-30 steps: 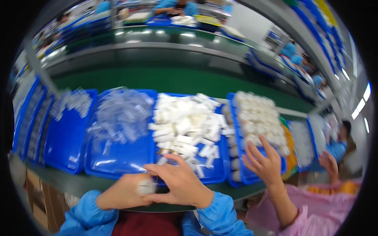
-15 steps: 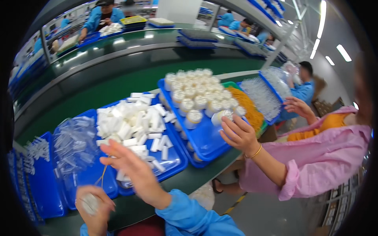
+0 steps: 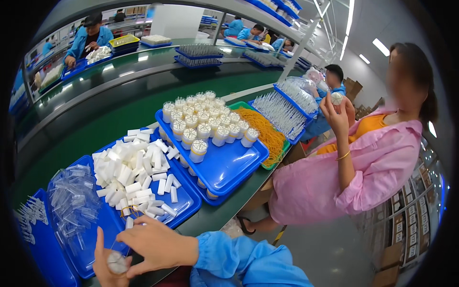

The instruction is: Assembling small white and clear plastic tubes and caps into sprayer units and securing them with rubber bands.

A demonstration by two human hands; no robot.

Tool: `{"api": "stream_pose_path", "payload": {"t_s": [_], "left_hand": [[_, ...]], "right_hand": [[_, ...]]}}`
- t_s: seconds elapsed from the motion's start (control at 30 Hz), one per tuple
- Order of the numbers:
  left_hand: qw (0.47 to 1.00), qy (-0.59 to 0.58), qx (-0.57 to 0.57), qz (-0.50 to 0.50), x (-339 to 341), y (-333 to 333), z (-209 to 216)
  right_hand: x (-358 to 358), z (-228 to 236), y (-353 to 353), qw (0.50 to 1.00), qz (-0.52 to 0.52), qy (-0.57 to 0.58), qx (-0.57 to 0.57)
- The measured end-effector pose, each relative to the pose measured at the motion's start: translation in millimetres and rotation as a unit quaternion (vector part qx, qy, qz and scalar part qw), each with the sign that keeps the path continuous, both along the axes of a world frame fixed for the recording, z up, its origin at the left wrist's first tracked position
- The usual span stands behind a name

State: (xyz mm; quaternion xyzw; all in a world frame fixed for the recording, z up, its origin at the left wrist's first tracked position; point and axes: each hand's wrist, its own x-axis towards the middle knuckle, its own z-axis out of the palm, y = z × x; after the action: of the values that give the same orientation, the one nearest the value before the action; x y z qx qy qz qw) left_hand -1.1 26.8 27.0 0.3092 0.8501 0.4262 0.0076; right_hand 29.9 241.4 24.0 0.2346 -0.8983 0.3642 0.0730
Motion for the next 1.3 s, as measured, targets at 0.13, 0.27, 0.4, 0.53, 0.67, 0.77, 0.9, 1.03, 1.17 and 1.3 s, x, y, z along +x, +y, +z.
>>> {"api": "stream_pose_path", "payload": {"t_s": [0.13,0.27,0.4,0.53,0.67,0.77,0.9,1.03,1.17,1.3], "left_hand": [[0.918,-0.367,0.138,-0.064,-8,-24,7],[0.73,-0.576,0.35,-0.109,6,-33,-11],[0.614,-0.69,0.379,0.058,21,-20,-22],[0.734,-0.509,0.448,0.04,15,-8,-30],[0.966,-0.057,0.237,0.084,4,4,-22],[0.997,0.052,-0.059,0.005,-7,-3,-18],[0.995,0.031,-0.088,0.029,0,9,-12],[0.998,-0.032,-0.052,0.022,-4,8,-21],[0.996,-0.078,-0.036,-0.004,-4,14,-18],[0.999,-0.031,-0.023,-0.032,-9,11,4]], "right_hand": [[16,4,13,0.984,0.111,-0.13,0.042],[21,29,-30,0.915,0.285,0.036,-0.283],[4,-2,-39,0.959,0.125,0.237,-0.095],[-1,-9,-24,0.9,0.053,-0.158,-0.404],[-2,-36,-46,0.64,0.09,-0.335,-0.686],[1,-45,-25,0.945,0.018,-0.099,-0.311],[4,-37,-32,0.962,-0.027,0.059,-0.267],[7,-21,-43,0.934,-0.108,0.131,-0.315],[7,-32,-46,0.937,-0.094,0.049,-0.334],[5,-31,-27,0.943,-0.102,0.031,-0.315]]}}
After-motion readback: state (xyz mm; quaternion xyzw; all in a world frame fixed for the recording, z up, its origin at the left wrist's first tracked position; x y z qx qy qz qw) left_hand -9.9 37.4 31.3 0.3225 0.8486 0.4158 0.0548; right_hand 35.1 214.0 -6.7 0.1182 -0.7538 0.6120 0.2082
